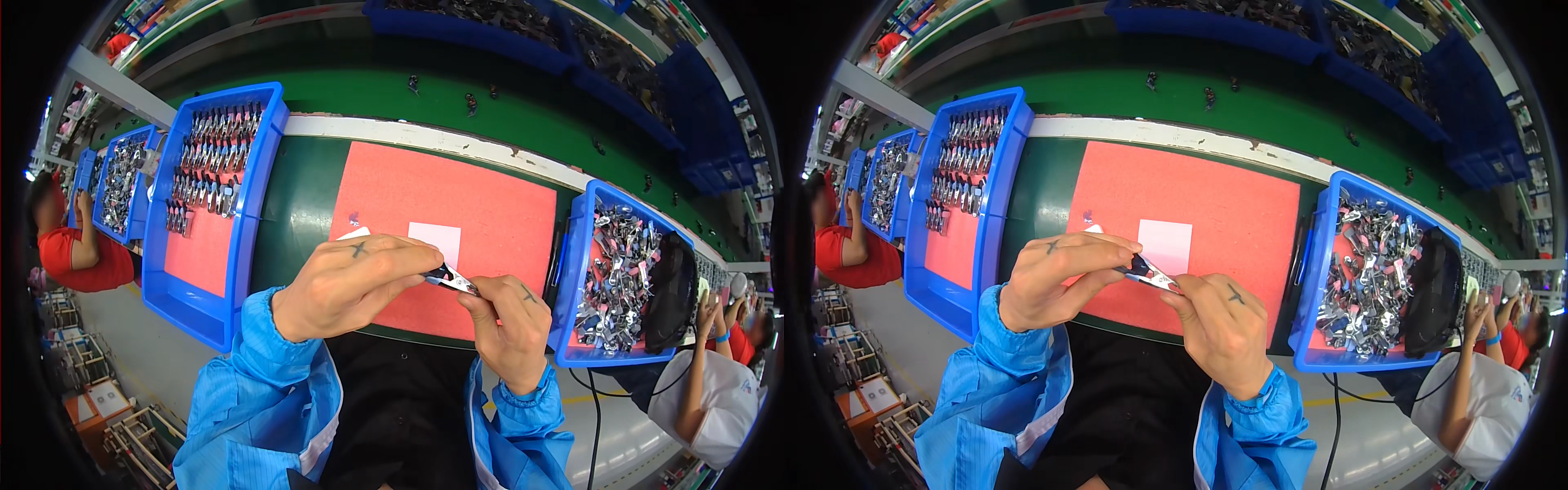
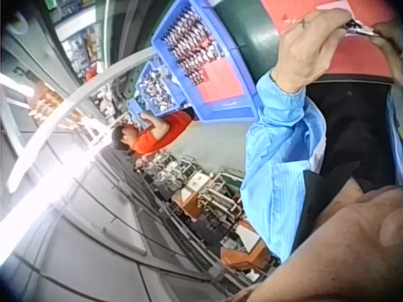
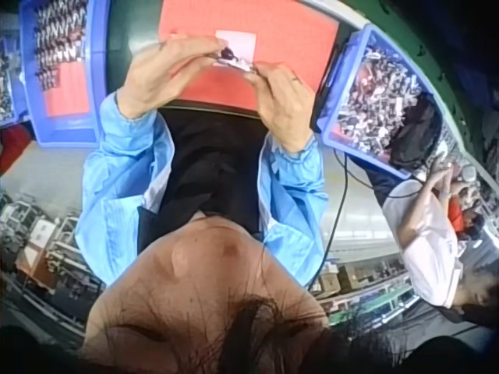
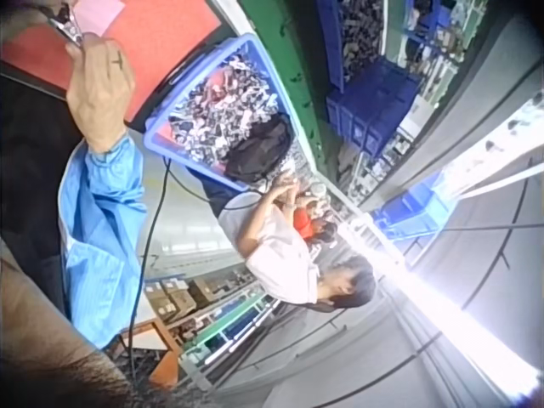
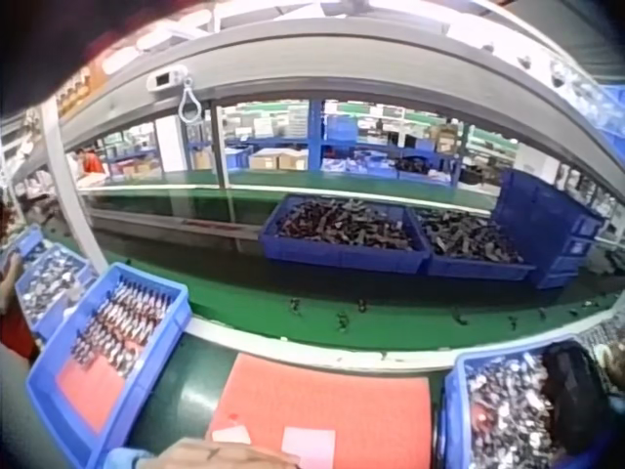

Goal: The person is manually assembling small electronic components into trays at a production line workstation.

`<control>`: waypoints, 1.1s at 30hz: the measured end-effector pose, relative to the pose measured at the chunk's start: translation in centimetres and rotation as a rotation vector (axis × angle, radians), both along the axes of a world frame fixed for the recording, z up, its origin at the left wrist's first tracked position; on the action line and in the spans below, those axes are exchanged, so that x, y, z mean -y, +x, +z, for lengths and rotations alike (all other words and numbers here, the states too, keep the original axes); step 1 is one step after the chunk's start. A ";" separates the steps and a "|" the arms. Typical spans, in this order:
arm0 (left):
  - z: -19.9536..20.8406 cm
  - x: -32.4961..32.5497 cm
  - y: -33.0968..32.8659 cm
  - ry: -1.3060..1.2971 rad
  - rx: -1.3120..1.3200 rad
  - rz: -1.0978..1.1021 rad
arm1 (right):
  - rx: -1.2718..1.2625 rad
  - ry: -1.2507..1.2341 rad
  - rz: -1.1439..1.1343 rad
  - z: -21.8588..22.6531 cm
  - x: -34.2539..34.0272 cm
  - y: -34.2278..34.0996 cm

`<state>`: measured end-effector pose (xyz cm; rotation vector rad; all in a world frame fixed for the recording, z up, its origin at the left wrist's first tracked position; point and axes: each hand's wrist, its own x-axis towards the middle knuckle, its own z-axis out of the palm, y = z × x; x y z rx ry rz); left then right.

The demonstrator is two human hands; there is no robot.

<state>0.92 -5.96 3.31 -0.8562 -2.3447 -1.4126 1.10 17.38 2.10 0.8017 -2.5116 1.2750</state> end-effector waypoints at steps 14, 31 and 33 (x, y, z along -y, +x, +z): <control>-0.1 -0.3 0.7 -0.005 -0.032 0.050 | 0.051 0.010 0.043 -0.2 -0.2 0.2; -0.7 -1.4 1.6 0.013 0.021 0.036 | 0.001 0.038 0.201 0.2 0.5 -1.0; -0.7 -1.3 1.9 0.009 0.027 0.048 | 0.110 0.043 0.125 0.0 0.5 -0.6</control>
